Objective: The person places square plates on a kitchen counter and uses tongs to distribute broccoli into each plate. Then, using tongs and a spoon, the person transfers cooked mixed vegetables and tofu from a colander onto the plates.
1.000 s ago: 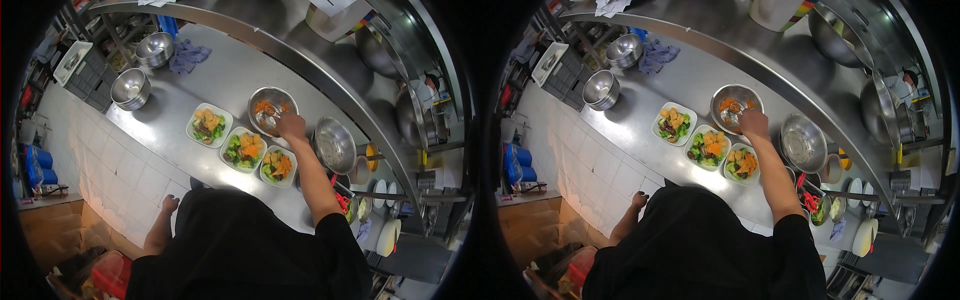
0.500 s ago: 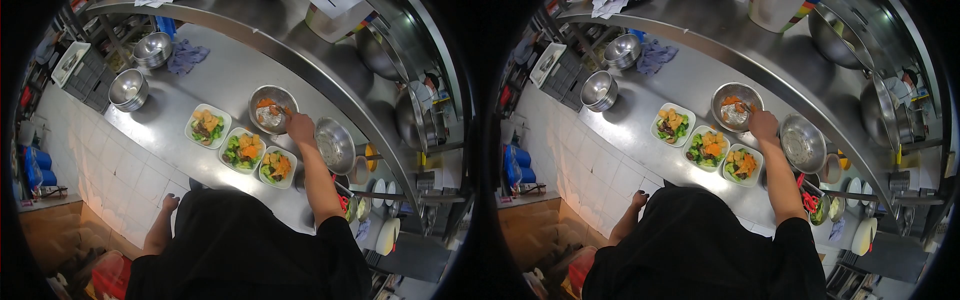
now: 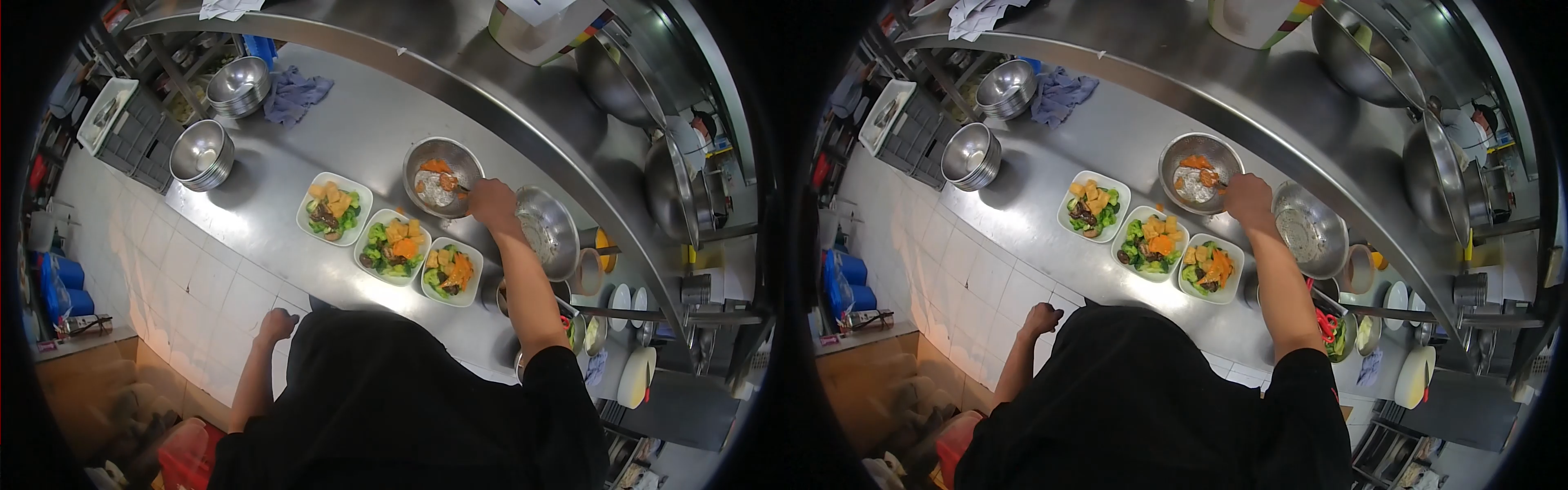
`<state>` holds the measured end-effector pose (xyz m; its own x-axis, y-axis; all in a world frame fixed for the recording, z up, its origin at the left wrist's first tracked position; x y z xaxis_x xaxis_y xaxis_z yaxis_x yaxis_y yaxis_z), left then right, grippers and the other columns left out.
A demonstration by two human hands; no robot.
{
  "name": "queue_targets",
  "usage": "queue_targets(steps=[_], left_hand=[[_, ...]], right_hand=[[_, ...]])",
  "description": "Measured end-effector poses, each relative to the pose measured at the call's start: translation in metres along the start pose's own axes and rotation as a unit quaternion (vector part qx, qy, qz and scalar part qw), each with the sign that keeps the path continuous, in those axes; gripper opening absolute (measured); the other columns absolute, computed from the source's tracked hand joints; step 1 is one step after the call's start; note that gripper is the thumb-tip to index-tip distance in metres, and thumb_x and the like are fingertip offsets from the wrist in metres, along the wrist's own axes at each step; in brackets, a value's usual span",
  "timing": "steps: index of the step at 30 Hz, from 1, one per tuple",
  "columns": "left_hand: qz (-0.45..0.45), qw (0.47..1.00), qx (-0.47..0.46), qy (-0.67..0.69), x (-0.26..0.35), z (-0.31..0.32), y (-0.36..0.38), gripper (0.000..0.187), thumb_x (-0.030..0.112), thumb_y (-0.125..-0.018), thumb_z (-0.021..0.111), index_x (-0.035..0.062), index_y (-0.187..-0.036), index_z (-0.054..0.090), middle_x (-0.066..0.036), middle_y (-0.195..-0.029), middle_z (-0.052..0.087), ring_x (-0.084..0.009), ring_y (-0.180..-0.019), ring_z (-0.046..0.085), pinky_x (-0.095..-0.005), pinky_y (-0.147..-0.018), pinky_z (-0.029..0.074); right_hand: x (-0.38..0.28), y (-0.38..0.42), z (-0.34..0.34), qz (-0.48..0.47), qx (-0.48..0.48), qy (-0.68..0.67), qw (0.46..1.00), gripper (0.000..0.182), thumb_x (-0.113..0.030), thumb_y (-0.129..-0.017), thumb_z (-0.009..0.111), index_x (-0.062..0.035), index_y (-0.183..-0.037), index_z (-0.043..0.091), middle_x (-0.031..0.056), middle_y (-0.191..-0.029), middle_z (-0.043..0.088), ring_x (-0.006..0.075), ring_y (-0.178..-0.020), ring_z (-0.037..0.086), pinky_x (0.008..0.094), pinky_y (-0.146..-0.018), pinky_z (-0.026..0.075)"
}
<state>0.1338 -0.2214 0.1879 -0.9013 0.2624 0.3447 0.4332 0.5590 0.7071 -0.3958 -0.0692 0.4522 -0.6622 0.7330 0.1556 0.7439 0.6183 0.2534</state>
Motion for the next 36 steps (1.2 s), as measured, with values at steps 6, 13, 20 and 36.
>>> queue_targets(steps=[6,13,20,36], left_hand=[[0.201,0.975,-0.059,0.070,0.165,-0.109,0.078,0.041,0.036,-0.099,0.067,-0.0022,-0.084,0.071,-0.011,-0.075,0.073,-0.0180,-0.064,0.071,-0.0332,-0.063,0.057],[0.300,0.935,0.044,0.185,0.310,-0.128,0.027,0.033,0.035,-0.095,0.068,0.0028,-0.103,0.072,-0.015,-0.087,0.074,-0.0294,-0.079,0.073,-0.0399,-0.078,0.056],[0.259,0.921,0.079,0.279,0.370,-0.159,-0.011,0.040,0.032,-0.094,0.066,-0.0041,-0.111,0.068,-0.017,-0.090,0.074,-0.0237,-0.067,0.073,-0.0369,-0.069,0.058],[0.236,0.900,0.040,0.363,0.386,-0.110,-0.050,0.023,0.007,-0.096,0.068,-0.0068,-0.110,0.057,-0.015,-0.100,0.065,-0.0211,-0.082,0.072,-0.0318,-0.064,0.066]], right_hand=[[0.024,0.010,-0.010,-0.039,0.064,-0.123,0.990,0.028,-0.028,-0.093,0.065,-0.0067,-0.102,0.081,0.0183,-0.103,0.076,0.0371,-0.097,0.074,0.0454,-0.088,0.058],[0.021,0.069,-0.033,-0.039,-0.013,-0.367,0.929,0.026,-0.032,-0.092,0.073,-0.0105,-0.105,0.082,0.0184,-0.094,0.077,0.0303,-0.086,0.075,0.0399,-0.083,0.057],[-0.038,0.119,0.011,-0.109,-0.106,-0.292,0.944,0.030,-0.036,-0.095,0.068,-0.0096,-0.101,0.081,0.0199,-0.094,0.076,0.0401,-0.090,0.072,0.0479,-0.087,0.056],[0.014,-0.021,0.023,-0.051,-0.010,-0.113,0.992,0.033,-0.040,-0.093,0.068,-0.0103,-0.098,0.081,0.0173,-0.100,0.077,0.0366,-0.099,0.073,0.0481,-0.090,0.058]])
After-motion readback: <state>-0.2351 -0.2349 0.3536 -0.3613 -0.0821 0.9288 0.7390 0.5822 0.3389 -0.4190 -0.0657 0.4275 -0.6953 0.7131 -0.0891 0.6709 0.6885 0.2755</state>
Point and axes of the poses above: each hand's wrist, its own y-axis away from the middle knuckle, its own z-axis out of the palm, x = y × z, the point moved 2 cm from there along -y, towards the middle knuckle
